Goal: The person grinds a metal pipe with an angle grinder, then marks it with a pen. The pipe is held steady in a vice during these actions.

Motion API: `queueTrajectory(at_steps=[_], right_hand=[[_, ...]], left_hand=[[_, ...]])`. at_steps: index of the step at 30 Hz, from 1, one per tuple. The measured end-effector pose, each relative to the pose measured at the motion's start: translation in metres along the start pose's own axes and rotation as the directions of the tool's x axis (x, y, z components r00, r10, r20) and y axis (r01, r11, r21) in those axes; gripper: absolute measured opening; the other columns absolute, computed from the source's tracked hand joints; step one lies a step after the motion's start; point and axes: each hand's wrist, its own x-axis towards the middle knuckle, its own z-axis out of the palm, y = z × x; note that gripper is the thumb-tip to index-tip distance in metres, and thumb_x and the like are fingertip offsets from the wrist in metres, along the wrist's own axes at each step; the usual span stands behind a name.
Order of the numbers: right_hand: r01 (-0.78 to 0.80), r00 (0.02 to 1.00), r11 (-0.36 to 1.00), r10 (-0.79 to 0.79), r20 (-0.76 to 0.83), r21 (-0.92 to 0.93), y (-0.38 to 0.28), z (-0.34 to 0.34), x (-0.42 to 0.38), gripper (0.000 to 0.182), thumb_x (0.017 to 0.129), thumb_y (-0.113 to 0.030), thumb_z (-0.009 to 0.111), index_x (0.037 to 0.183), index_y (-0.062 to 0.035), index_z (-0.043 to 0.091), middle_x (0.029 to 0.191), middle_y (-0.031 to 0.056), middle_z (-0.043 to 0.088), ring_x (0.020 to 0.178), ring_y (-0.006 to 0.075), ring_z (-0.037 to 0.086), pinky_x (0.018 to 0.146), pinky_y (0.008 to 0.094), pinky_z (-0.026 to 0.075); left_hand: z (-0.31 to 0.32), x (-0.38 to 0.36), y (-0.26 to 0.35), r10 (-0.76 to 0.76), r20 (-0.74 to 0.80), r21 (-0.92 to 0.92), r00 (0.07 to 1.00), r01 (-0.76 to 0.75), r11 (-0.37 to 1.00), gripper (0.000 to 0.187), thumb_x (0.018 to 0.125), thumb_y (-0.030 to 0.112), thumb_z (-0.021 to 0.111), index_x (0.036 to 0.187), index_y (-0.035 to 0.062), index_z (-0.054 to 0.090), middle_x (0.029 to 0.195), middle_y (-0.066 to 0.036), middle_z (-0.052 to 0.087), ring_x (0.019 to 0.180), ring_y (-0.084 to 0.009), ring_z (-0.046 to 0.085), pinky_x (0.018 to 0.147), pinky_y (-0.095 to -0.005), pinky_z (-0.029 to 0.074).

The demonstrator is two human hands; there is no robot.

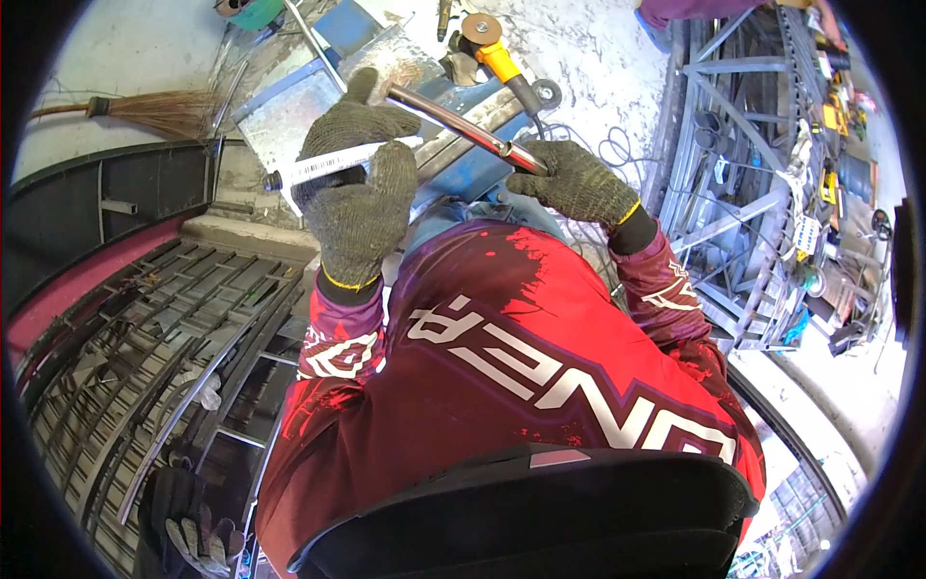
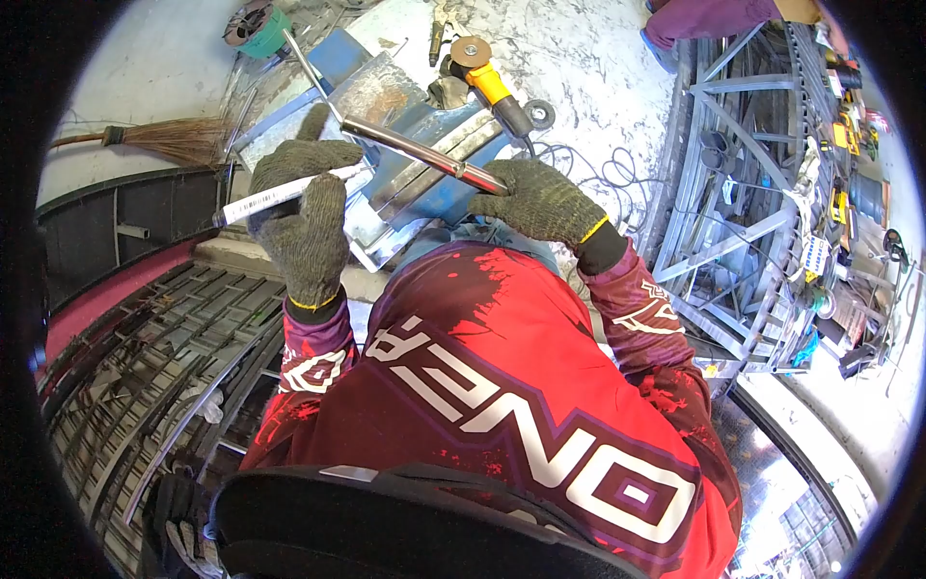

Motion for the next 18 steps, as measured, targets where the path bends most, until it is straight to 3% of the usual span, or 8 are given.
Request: queueTrajectory(at_steps=[1, 3, 5, 9, 11, 13, 14, 18], right_hand=[[-0.021, 0.999, 0.999, 0.021, 0.025, -0.027, -0.004, -0.002, 0.000, 0.047, 0.090, -0.046, 0.071, 0.110, -0.0039, 0.069, 0.097, 0.0230, 0.069, 0.093, 0.0401, 0.066, 0.083, 0.0474, 0.051], [0.013, 1.000, 0.999, -0.013, -0.008, -0.048, 0.003, 0.001, 0.004, 0.045, 0.091, -0.046, 0.071, 0.109, -0.0043, 0.068, 0.096, 0.0228, 0.069, 0.092, 0.0402, 0.066, 0.082, 0.0475, 0.051], [0.046, 0.998, 0.997, -0.049, -0.042, -0.069, 0.007, 0.003, 0.006, 0.044, 0.091, -0.045, 0.071, 0.107, -0.0047, 0.068, 0.096, 0.0225, 0.068, 0.091, 0.0404, 0.065, 0.081, 0.0476, 0.050], [0.065, 0.988, 0.998, -0.066, -0.138, -0.010, 0.002, 0.006, 0.003, 0.039, 0.091, -0.044, 0.071, 0.105, -0.0067, 0.069, 0.093, 0.0203, 0.069, 0.087, 0.0398, 0.066, 0.078, 0.0482, 0.050], [0.055, 0.984, 0.998, -0.055, -0.167, -0.002, -0.007, 0.006, 0.000, 0.038, 0.092, -0.043, 0.071, 0.104, -0.0074, 0.069, 0.091, 0.0198, 0.069, 0.085, 0.0394, 0.066, 0.076, 0.0485, 0.050], [-0.070, 0.988, 0.997, 0.075, -0.134, 0.042, -0.016, 0.007, -0.003, 0.038, 0.091, -0.043, 0.070, 0.102, -0.0064, 0.070, 0.087, 0.0202, 0.068, 0.082, 0.0389, 0.065, 0.074, 0.0486, 0.049], [-0.103, 0.986, 0.991, 0.113, -0.119, 0.087, -0.018, 0.008, -0.005, 0.040, 0.092, -0.044, 0.070, 0.100, -0.0050, 0.070, 0.087, 0.0209, 0.068, 0.080, 0.0388, 0.064, 0.072, 0.0483, 0.048], [-0.091, 0.984, 0.978, 0.117, -0.133, 0.190, -0.017, 0.013, -0.005, 0.042, 0.092, -0.045, 0.069, 0.099, -0.0039, 0.070, 0.087, 0.0216, 0.068, 0.080, 0.0393, 0.065, 0.072, 0.0481, 0.049]], left_hand=[[-0.001, 0.009, 0.004, 0.049, 0.048, -0.017, 0.998, -0.048, 0.999, 0.013, 0.084, 0.001, 0.071, 0.097, 0.0014, 0.073, 0.096, -0.009, 0.073, 0.087, -0.0212, 0.068, 0.079, -0.0336, 0.054], [-0.002, 0.018, 0.010, 0.098, 0.095, -0.038, 0.991, -0.095, 0.995, 0.012, 0.085, -0.001, 0.069, 0.097, -0.0001, 0.071, 0.096, -0.011, 0.073, 0.083, -0.0218, 0.067, 0.076, -0.0346, 0.054], [0.003, 0.013, 0.014, -0.020, 0.108, -0.125, 0.994, 0.033, 0.992, 0.017, 0.082, 0.000, 0.071, 0.099, 0.0019, 0.075, 0.095, -0.009, 0.074, 0.083, -0.0219, 0.071, 0.074, -0.0322, 0.056], [0.014, 0.009, 0.013, -0.001, 0.196, -0.145, 0.981, 0.030, 0.989, 0.019, 0.081, -0.002, 0.073, 0.100, 0.0022, 0.073, 0.098, -0.012, 0.074, 0.086, -0.0223, 0.072, 0.074, -0.0323, 0.057], [0.018, 0.006, 0.008, -0.041, 0.225, -0.161, 0.974, 0.079, 0.984, 0.020, 0.081, -0.001, 0.074, 0.100, 0.0028, 0.073, 0.099, -0.012, 0.074, 0.089, -0.0253, 0.072, 0.084, -0.0374, 0.057], [0.023, 0.004, -0.002, 0.149, 0.202, -0.121, 0.968, -0.126, 0.985, 0.019, 0.081, 0.001, 0.075, 0.100, 0.0030, 0.072, 0.100, -0.012, 0.074, 0.094, -0.0283, 0.072, 0.097, -0.0447, 0.054], [0.025, 0.001, 0.001, 0.097, 0.195, -0.167, 0.976, -0.064, 0.984, 0.018, 0.081, 0.002, 0.075, 0.100, 0.0030, 0.072, 0.100, -0.012, 0.073, 0.096, -0.0308, 0.071, 0.105, -0.0501, 0.048], [0.032, 0.000, -0.001, 0.142, 0.183, -0.168, 0.973, -0.111, 0.979, 0.019, 0.081, 0.002, 0.075, 0.100, 0.0031, 0.072, 0.100, -0.012, 0.073, 0.095, -0.0315, 0.071, 0.105, -0.0501, 0.049]])
